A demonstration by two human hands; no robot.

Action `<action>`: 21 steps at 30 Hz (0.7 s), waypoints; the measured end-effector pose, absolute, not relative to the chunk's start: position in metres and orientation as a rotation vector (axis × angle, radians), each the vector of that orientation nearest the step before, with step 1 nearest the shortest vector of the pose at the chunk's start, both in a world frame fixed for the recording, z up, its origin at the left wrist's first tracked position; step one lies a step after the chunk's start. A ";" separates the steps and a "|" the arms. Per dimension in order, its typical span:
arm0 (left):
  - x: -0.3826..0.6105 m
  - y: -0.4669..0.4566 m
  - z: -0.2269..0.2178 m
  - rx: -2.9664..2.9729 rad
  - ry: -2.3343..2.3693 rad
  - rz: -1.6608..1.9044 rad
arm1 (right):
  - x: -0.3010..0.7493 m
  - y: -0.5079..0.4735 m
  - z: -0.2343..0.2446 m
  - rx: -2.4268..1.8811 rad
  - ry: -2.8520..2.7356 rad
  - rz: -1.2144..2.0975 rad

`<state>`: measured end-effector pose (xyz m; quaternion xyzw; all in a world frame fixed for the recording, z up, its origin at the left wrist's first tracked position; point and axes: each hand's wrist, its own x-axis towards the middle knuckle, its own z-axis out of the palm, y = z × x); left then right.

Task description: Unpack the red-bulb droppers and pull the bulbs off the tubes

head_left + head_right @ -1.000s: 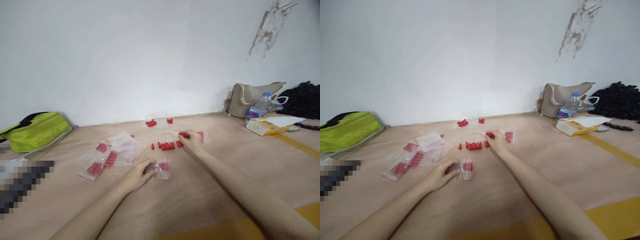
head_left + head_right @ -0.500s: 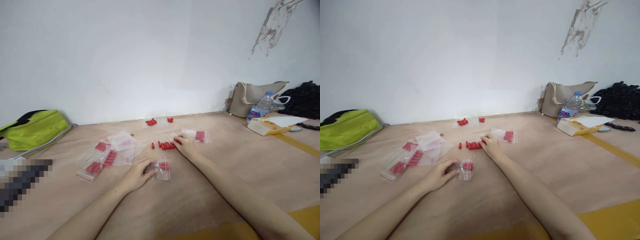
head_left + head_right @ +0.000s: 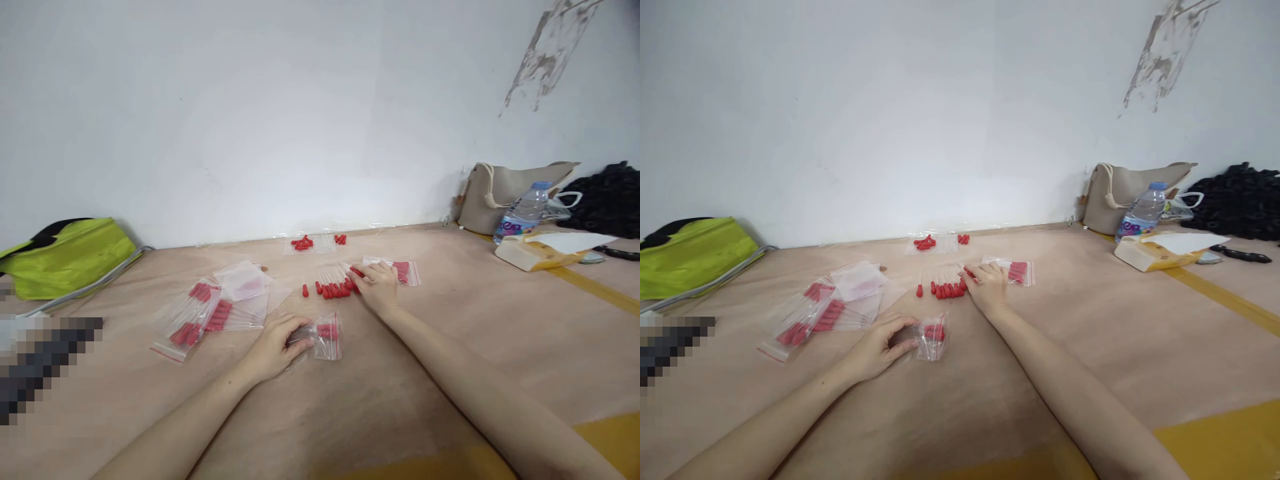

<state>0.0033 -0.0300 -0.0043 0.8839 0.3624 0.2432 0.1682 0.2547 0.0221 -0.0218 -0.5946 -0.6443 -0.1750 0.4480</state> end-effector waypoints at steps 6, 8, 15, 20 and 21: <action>0.003 -0.029 -0.004 2.519 1.027 0.684 | 0.246 0.021 -0.021 -1.452 -1.589 -0.376; 0.003 -0.029 -0.004 2.525 1.025 0.690 | 0.241 0.022 -0.023 -1.444 -1.639 -0.362; 0.003 -0.030 -0.003 2.530 1.032 0.674 | 0.230 0.015 -0.018 -1.445 -1.778 -0.287; 0.003 -0.031 -0.003 2.516 1.036 0.670 | 0.232 -0.018 -0.004 -1.308 -1.826 0.027; 0.003 -0.032 -0.003 2.514 1.042 0.673 | 0.233 -0.027 -0.003 -1.270 -1.904 0.116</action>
